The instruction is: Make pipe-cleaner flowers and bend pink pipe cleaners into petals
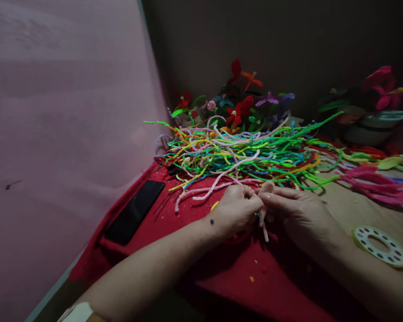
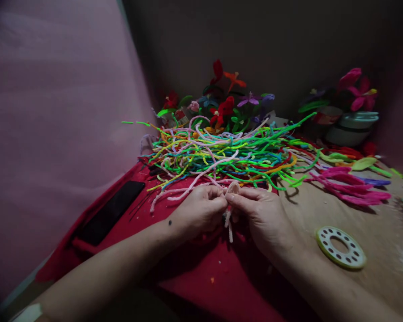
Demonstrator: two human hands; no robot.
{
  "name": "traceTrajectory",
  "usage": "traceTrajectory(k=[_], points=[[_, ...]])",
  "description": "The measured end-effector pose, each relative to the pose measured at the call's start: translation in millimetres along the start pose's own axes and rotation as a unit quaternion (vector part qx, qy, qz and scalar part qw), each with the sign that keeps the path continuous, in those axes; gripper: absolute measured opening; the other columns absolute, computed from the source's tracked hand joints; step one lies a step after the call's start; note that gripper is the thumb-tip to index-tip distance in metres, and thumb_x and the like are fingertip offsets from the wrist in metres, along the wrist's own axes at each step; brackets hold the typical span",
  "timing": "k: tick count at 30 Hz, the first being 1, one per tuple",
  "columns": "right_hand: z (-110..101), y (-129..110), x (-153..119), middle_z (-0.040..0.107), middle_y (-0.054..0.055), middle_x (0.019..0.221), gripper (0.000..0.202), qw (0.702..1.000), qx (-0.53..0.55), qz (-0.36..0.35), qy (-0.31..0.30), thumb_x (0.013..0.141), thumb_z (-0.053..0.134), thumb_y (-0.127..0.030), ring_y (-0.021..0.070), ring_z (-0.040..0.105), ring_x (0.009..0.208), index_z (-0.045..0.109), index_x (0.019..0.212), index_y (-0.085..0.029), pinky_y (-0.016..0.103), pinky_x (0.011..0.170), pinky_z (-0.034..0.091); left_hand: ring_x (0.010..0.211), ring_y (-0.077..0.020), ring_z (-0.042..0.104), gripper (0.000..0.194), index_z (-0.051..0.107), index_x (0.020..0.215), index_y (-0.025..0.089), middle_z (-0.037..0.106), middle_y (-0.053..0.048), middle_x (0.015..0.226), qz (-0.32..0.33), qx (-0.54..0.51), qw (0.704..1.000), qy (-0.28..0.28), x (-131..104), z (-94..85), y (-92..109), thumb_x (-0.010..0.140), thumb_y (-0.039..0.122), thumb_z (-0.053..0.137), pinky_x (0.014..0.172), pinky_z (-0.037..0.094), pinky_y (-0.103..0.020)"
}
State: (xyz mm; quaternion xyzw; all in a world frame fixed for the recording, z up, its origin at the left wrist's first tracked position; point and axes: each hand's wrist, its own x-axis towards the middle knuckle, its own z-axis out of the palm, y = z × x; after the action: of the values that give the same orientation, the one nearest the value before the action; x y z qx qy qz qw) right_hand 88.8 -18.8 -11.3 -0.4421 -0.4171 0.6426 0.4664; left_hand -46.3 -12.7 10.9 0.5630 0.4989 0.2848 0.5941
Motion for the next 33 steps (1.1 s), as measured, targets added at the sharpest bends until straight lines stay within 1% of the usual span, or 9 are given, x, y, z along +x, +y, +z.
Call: traceTrajectory(k=[3,8,10,12,17,21,24,28,33], points=[[-3,1,1,0.051,0.0,0.052,0.022,1.0,-0.003,0.003,0.008,0.067,0.069,-0.035,0.0093,0.043,0.043,0.063,0.064,-0.014,0.024,0.042,0.03,0.03,-0.0018,0.027,0.019,0.05,0.057,0.015,0.041,0.006,0.043,0.004,-0.028,0.999,-0.029,-2,-5.7,1,0.072,0.026,0.05,0.032,0.016,-0.018],[-3,-7,5,0.049,-0.001,0.05,0.022,0.999,0.046,-0.014,0.013,0.064,0.072,-0.03,0.0085,0.043,0.046,0.061,0.055,-0.014,0.023,0.045,0.033,0.03,-0.0021,0.025,0.019,0.055,0.063,0.014,0.039,0.008,0.041,-0.013,-0.092,0.982,-0.165,-7,-15.7,1,0.068,0.031,0.062,0.032,0.015,-0.018],[-3,-10,6,0.049,-0.001,0.049,0.022,0.998,0.058,-0.023,0.013,0.063,0.072,-0.028,0.0081,0.042,0.045,0.06,0.052,-0.014,0.023,0.044,0.032,0.03,-0.0023,0.029,0.019,0.056,0.064,0.013,0.043,0.007,0.041,-0.021,-0.07,0.983,-0.168,-7,-18.6,1,0.067,0.03,0.064,0.031,0.017,-0.017],[-4,-11,7,0.051,-0.001,0.051,0.016,0.997,0.073,-0.028,0.009,0.063,0.072,-0.026,0.0082,0.042,0.045,0.063,0.056,-0.015,0.023,0.044,0.033,0.03,-0.0025,0.034,0.019,0.057,0.065,0.012,0.05,0.004,0.045,-0.008,-0.049,0.989,-0.14,-8,-20.6,3,0.069,0.03,0.063,0.03,0.021,-0.016],[-6,-11,7,0.055,0.001,0.056,0.011,0.996,0.07,-0.041,-0.022,0.068,0.067,-0.026,0.0099,0.046,0.048,0.066,0.065,-0.015,0.024,0.045,0.035,0.036,-0.006,0.045,0.017,0.057,0.075,0.013,0.057,0.001,0.052,0.078,-0.072,0.994,-0.028,-12,-19.5,9,0.074,0.03,0.06,0.032,0.034,-0.016],[-5,-9,5,0.056,0.002,0.057,0.015,0.997,0.054,-0.041,-0.027,0.07,0.066,-0.027,0.0102,0.047,0.049,0.066,0.067,-0.013,0.023,0.045,0.034,0.043,-0.0086,0.054,0.012,0.057,0.076,0.014,0.059,0.002,0.055,0.163,-0.064,0.983,0.058,-17,-10.5,11,0.076,0.026,0.059,0.039,0.044,-0.018],[-4,-7,4,0.056,0.002,0.058,0.017,0.998,0.045,-0.03,-0.017,0.069,0.067,-0.028,0.0089,0.046,0.047,0.063,0.064,-0.013,0.023,0.044,0.033,0.046,-0.0084,0.056,0.01,0.057,0.074,0.014,0.059,0.002,0.057,0.228,-0.01,0.968,0.108,-16,-5.6,6,0.077,0.024,0.058,0.046,0.047,-0.019],[-3,-4,3,0.054,0.001,0.058,0.019,0.999,0.034,-0.03,-0.017,0.069,0.067,-0.028,0.0078,0.044,0.045,0.06,0.059,-0.013,0.023,0.043,0.032,0.049,-0.008,0.054,0.008,0.06,0.078,0.015,0.059,0.001,0.057,0.32,0.108,0.929,0.151,-13,-5.5,-4,0.08,0.021,0.056,0.051,0.046,-0.019],[-4,-4,3,0.052,0.0,0.055,0.02,0.999,0.028,-0.036,-0.006,0.067,0.067,-0.029,0.0075,0.041,0.043,0.061,0.058,-0.013,0.023,0.041,0.031,0.061,-0.0095,0.057,0.01,0.061,0.083,0.014,0.062,-0.002,0.066,0.441,0.263,0.841,0.17,-10,-8.6,-9,0.079,0.011,0.053,0.059,0.046,-0.02]])
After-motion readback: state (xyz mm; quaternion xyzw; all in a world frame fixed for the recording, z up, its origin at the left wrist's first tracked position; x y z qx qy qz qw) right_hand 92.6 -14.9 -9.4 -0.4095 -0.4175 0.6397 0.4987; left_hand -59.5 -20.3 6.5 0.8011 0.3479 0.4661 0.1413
